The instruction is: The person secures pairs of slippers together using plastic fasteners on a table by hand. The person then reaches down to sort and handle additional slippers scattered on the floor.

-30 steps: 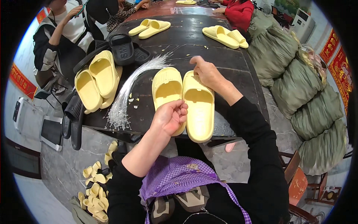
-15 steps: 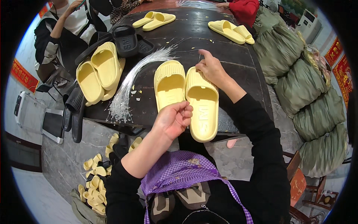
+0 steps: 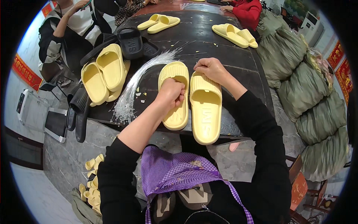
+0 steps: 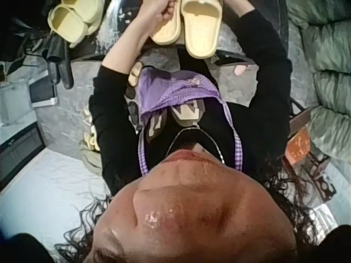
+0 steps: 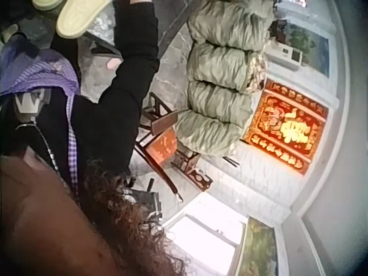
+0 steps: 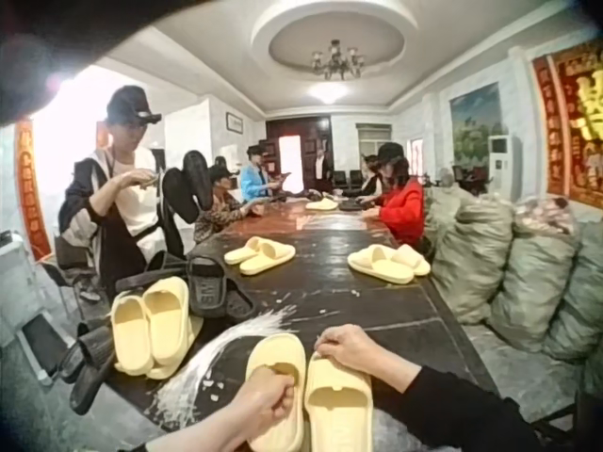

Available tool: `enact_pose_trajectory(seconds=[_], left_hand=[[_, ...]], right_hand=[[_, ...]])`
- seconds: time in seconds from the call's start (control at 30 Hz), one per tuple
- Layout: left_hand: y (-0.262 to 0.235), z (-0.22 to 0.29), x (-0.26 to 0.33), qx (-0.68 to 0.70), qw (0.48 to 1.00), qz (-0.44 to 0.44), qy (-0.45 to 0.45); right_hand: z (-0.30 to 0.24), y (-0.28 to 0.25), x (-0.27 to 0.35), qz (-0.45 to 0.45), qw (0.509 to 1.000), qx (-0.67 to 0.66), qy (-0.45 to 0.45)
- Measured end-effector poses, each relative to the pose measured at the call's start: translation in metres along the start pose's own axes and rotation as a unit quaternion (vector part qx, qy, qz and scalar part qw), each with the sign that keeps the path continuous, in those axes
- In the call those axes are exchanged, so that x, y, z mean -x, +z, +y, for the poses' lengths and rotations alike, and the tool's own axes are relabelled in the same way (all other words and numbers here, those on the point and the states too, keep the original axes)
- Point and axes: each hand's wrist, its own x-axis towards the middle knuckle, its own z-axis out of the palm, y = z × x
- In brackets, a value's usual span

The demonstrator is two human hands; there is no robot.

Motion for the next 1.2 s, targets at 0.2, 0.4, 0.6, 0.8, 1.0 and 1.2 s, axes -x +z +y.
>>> enact_pose_trajectory(seconds=[0.2,0.4,0.6,0.8,1.0,1.2], left_hand=[[0.000,0.001,-0.012,-0.065,0.998,-0.002,0.022],[0.000,0.002,-0.019,-0.046,0.997,0.013,0.053],[0.000,0.004,-0.013,-0.069,0.995,-0.007,0.067],[0.003,0.002,-0.003,-0.044,0.998,0.010,0.052],[-0.002,0.000,-0.010,-0.025,0.999,-0.013,0.038],[-0.019,0.008,0.017,-0.118,0.980,0.001,0.162]], right_hand=[[0.015,0.000,-0.032,-0.057,0.978,-0.008,-0.203],[0.007,-0.004,-0.063,-0.240,0.957,0.083,-0.141],[0.022,0.009,-0.066,-0.214,0.938,0.158,-0.223],[0.004,0.013,-0.047,-0.134,0.978,0.116,-0.111],[0.008,0.011,-0.047,-0.093,0.958,0.241,-0.122],[0.006,0.003,-0.035,-0.017,0.957,0.213,-0.198]])
